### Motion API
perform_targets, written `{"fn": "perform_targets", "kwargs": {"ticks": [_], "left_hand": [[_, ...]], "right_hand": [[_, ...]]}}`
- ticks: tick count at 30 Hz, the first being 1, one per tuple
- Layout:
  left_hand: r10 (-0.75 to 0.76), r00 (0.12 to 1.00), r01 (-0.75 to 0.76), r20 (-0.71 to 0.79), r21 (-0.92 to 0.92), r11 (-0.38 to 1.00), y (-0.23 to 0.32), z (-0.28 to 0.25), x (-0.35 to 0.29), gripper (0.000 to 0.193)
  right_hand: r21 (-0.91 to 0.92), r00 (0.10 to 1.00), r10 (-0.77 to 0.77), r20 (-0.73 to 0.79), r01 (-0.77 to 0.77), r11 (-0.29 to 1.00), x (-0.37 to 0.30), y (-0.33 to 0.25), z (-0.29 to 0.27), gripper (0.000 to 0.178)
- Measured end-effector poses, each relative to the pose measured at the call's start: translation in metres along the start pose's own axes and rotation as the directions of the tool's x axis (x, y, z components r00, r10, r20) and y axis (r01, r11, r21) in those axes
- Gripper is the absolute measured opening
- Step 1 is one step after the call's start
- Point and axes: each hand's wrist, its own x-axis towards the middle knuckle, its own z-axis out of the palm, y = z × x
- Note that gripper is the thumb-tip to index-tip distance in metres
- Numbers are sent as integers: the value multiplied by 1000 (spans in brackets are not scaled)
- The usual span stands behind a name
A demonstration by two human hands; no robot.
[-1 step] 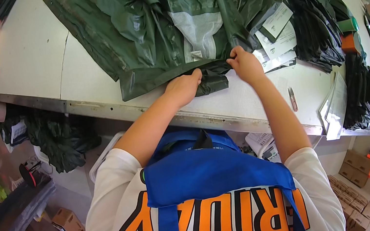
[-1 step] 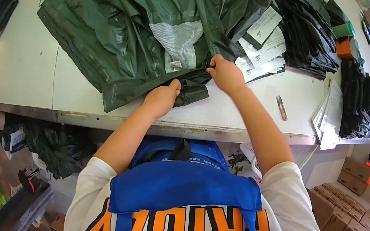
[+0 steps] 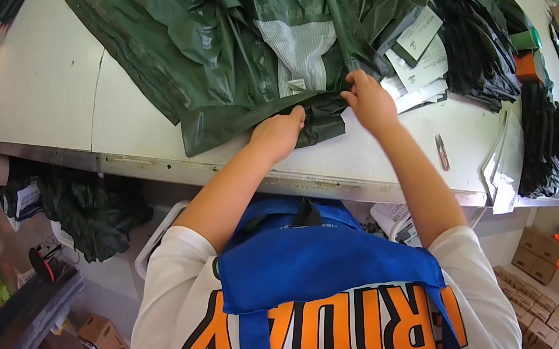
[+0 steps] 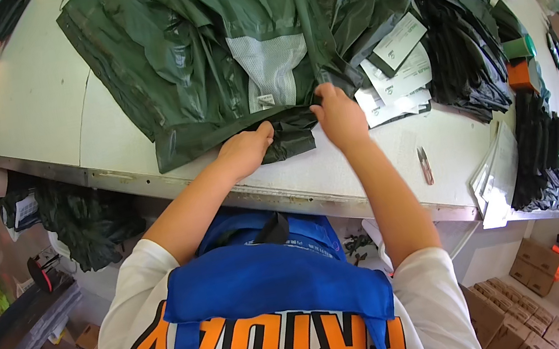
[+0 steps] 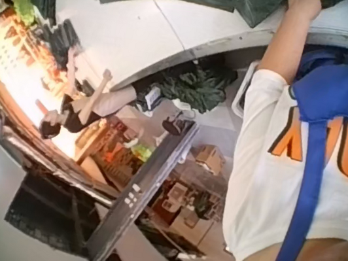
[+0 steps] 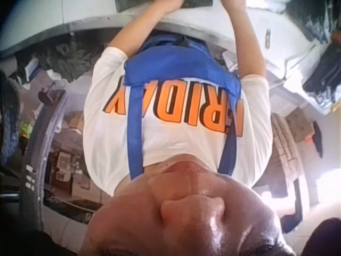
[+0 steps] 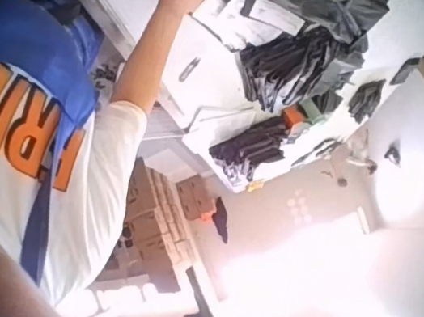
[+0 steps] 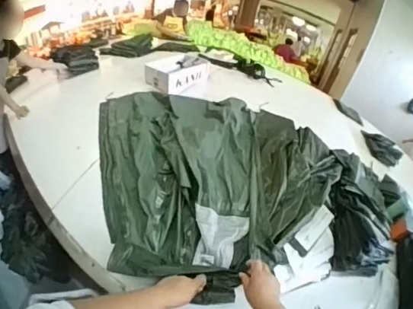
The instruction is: The person folds multiple dark green fabric items on a white table. They smooth, fold, and stack each item, then place the folded pieces into a white bin. The process is repeated for several items.
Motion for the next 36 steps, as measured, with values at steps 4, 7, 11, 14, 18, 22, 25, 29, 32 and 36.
{"fn": "perform_targets", "kwargs": {"ticks": [4,7,11,14,18,22,25,29,32,36], "left_hand": [[-11,999,10,-43,-33,999,-5,5,8,16],[-9,1000,8,12,59,998,1,0,2,16],[322,917,-283,-235,187,941,-8,-4,-19,25],[190,978,-173,-87,170,970,-11,-12,-5,27],[-51,997,55,-50,64,996,-5,-29,12,18],[197,959,-170,-204,142,975,-18,-22,15,13],[264,943,-181,-202,354,917,-13,-27,10,14],[332,900,-163,-281,491,856,-8,-33,-9,31],[290,927,-121,-236,545,830,-21,-33,-4,39],[230,957,-128,-177,455,881,-19,-50,7,27]], "right_hand": [[-48,815,-579,1,578,814,-49,-19,31,26],[-99,801,-597,34,597,796,-50,0,50,22],[14,872,-480,91,481,876,-35,6,52,13],[12,927,-359,113,360,933,-30,3,56,18],[-263,928,-371,24,364,893,-30,-12,45,36],[-491,901,-425,82,408,770,-25,-9,29,41],[-502,892,-435,119,432,749,-16,-6,26,35],[-571,936,-328,130,341,747,-14,-4,23,29],[-598,956,-269,113,282,751,-11,2,28,27],[-613,969,-208,132,245,752,3,4,27,29]]}}
